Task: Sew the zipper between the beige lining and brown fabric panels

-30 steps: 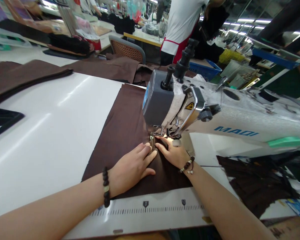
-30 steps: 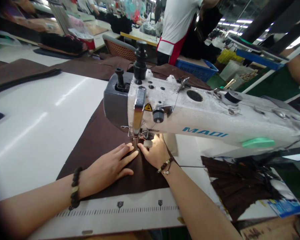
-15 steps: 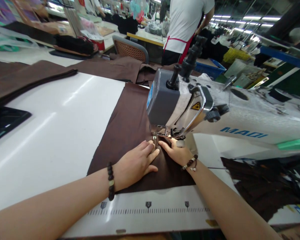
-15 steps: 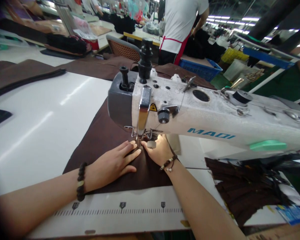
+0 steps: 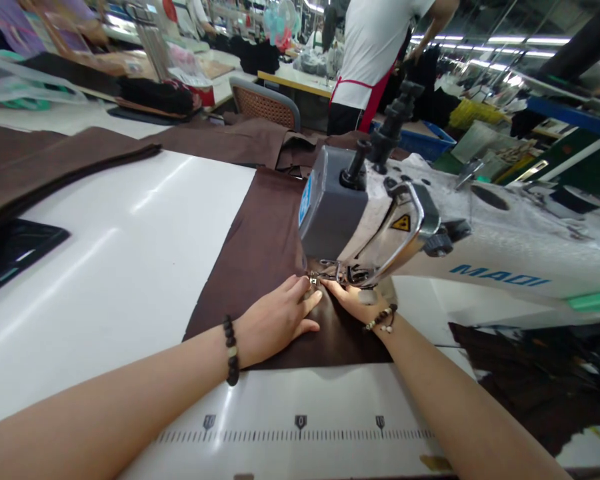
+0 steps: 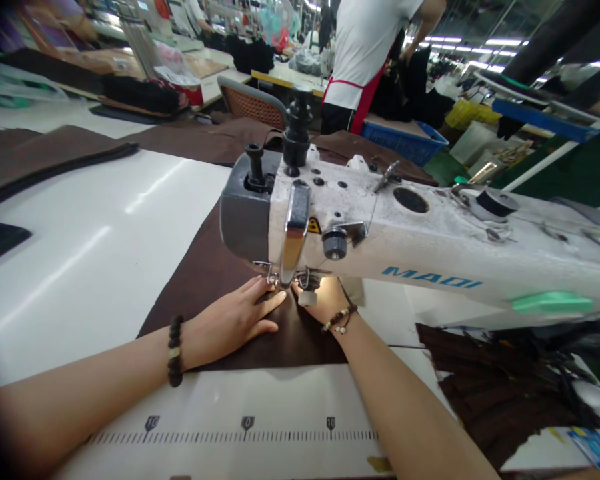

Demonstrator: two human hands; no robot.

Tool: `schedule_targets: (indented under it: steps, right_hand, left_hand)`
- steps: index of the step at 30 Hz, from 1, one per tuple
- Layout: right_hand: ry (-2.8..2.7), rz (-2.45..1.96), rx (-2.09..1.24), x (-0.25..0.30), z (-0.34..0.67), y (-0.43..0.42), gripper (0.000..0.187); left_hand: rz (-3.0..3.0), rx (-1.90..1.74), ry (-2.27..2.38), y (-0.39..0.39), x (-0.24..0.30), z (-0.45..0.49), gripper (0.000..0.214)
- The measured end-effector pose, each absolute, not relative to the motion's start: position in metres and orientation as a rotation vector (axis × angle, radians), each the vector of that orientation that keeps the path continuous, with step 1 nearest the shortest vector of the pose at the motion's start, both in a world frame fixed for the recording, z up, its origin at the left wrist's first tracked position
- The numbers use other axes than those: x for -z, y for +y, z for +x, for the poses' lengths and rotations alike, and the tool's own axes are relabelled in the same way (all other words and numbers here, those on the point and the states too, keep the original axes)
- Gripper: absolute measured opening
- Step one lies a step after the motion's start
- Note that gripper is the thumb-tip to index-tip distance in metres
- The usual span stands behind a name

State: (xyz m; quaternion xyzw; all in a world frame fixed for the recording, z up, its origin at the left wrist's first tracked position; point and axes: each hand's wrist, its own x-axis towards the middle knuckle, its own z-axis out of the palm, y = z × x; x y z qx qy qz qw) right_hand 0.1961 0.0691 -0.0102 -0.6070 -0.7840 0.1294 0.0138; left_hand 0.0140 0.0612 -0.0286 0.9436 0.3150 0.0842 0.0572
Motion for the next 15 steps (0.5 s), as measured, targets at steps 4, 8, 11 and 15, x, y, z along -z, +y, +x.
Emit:
schedule_targets:
  steps: [4, 8, 11, 15]
  right_hand:
    - [-2.603, -1.813, -0.306, 0.019, 0.202, 0.075, 0.038]
    - [-2.630, -1.776, -0.287, 0.028, 0.205, 0.081, 0.033]
    - [-2.620, -1.737, -0.296, 0.032, 0.207, 0.083, 0.030]
    - [-2.556, -1.722, -0.323, 0.037, 0.209, 0.083, 0.025]
  left_hand:
    - [2.857, -0.283, 0.945, 0.064, 0.032, 0.015, 0.049]
    - [2.833, -0.288, 0.943, 0.066, 0.031, 0.015, 0.047]
    - [2.836, -0.292, 0.939, 0.066, 0.030, 0.014, 0.047]
    - [2.873, -0.289, 0.936, 0.067, 0.029, 0.015, 0.048]
